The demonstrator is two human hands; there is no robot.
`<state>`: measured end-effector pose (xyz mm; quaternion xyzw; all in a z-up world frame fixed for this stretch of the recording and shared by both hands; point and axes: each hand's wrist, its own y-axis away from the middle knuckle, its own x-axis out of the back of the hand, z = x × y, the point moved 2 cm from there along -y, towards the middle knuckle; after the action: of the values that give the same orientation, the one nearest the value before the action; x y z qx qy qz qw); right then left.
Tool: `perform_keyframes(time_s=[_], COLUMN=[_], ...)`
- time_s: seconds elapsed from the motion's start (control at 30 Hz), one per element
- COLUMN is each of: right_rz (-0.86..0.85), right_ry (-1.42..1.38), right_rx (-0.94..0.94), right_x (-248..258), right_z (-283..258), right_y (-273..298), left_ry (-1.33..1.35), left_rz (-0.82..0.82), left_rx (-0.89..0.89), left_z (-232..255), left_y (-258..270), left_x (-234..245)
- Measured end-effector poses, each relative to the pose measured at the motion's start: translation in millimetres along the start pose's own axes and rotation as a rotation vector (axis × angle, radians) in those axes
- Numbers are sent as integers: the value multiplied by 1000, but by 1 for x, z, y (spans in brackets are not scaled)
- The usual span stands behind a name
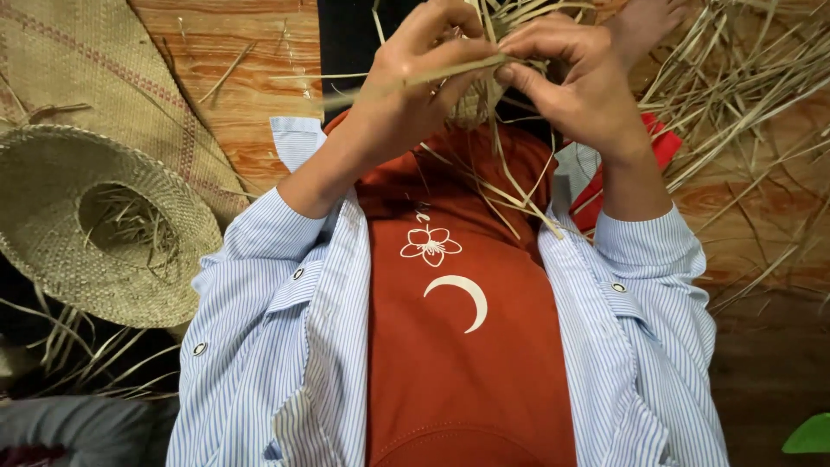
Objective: The person is weaving a basket or hat using dried straw fibers, meticulously tucking and securing strands into a central structure.
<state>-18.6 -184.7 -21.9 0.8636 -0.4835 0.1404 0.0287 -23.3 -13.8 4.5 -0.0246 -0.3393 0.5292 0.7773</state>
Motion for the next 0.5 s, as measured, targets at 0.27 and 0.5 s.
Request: perform_keyframes(time_s=[0.27, 0.5], right_rz=[-35, 21], right_ry=[-51, -54], right_rx=[-96, -46], right_x=[2, 4], right_z=[3, -2], right_y=[3, 2], left_ry=[-126, -55], left_rz=[-60, -53], left_rx=[-43, -14], left_z=[0, -3], left_y=[0, -4], left_x=[3, 3])
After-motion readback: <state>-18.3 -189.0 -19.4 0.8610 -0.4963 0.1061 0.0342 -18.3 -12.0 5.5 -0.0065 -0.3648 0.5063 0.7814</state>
